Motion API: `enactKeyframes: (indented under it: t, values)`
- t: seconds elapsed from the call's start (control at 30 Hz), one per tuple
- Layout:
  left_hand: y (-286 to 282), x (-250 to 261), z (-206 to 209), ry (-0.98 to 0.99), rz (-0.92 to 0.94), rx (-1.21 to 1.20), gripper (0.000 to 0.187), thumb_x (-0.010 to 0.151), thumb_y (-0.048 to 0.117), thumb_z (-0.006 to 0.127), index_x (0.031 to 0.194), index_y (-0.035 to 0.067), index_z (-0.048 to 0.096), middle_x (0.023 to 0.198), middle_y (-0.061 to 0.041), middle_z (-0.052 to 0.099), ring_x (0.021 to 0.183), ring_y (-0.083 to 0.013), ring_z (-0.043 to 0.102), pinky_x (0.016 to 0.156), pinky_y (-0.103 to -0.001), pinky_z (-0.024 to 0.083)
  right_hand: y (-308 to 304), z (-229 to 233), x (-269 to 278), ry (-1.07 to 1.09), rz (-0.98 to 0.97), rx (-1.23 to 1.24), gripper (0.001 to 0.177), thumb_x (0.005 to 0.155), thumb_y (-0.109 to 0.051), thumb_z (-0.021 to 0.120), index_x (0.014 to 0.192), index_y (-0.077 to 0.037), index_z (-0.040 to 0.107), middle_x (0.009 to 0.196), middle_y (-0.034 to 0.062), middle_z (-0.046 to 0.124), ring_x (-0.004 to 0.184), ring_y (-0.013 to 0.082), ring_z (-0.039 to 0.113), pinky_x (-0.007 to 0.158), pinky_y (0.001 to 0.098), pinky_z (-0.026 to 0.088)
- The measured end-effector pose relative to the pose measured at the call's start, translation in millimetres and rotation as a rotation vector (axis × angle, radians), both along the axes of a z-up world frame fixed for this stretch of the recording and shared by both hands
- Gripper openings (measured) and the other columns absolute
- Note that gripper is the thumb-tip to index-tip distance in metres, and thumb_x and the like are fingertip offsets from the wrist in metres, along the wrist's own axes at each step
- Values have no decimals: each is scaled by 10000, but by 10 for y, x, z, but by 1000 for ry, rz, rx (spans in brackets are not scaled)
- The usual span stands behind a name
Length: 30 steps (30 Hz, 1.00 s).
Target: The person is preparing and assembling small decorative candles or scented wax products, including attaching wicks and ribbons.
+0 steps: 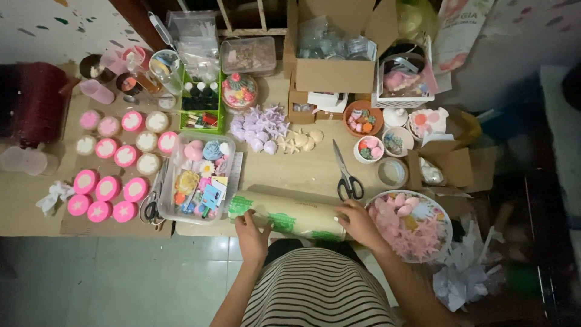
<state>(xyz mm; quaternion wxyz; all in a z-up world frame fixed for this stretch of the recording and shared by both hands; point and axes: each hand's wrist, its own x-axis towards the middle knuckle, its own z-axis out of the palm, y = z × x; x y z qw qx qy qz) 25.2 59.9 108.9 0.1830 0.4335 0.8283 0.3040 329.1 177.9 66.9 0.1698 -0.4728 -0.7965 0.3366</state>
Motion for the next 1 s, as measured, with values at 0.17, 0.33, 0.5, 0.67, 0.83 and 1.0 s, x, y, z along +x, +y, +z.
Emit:
enactKeyframes:
  t: [0.17,0.33,0.5,0.67,0.83,1.0]
  values:
    - [88,-34,80,-5,-40,-98,694,689,93,863,1302,80,536,1127,-187,535,1058,-384,547,897,-454,487,306,-193,-79,-62,114,-10,249,814,-115,725,1050,-35,746,1120,173,667,1072,361,631,928,426,507]
    - [121,-84,28,313,-231,-130,724,683,199,860,1331,138,542,1397,-179,500,1288,-394,456,997,-554,398,692,178,-352,-373,246,-467,176,841,-79,636,970,-42,750,858,181,760,815,333,783,773,418,600]
    - [58,-174,-290,376,-377,-124,752,733,174,813,1421,146,511,1517,-152,440,1433,-334,372,1102,-556,339,853,-382,-497,-570,567,-51,135,744,-104,718,796,10,770,825,233,712,811,394,718,717,474,565]
    - [68,-174,-329,402,-373,-177,715,767,162,808,1418,150,511,1528,-145,444,1456,-312,370,1114,-524,356,809,-190,-607,-711,705,-1,201,647,-110,739,792,26,762,825,237,702,809,384,723,716,457,580]
    - [167,-162,-208,377,-381,-234,722,725,201,841,1373,136,530,1494,-139,445,1445,-313,362,1077,-583,359,818,48,-460,-576,540,-105,175,729,-196,717,795,-36,745,829,189,723,804,371,713,710,485,562]
    - [514,-36,38,232,-430,-258,764,680,266,880,1365,125,571,1452,-139,499,1397,-323,405,1074,-635,322,867,298,-304,-428,456,-184,227,708,-259,748,772,-47,699,804,141,708,766,333,707,694,458,550]
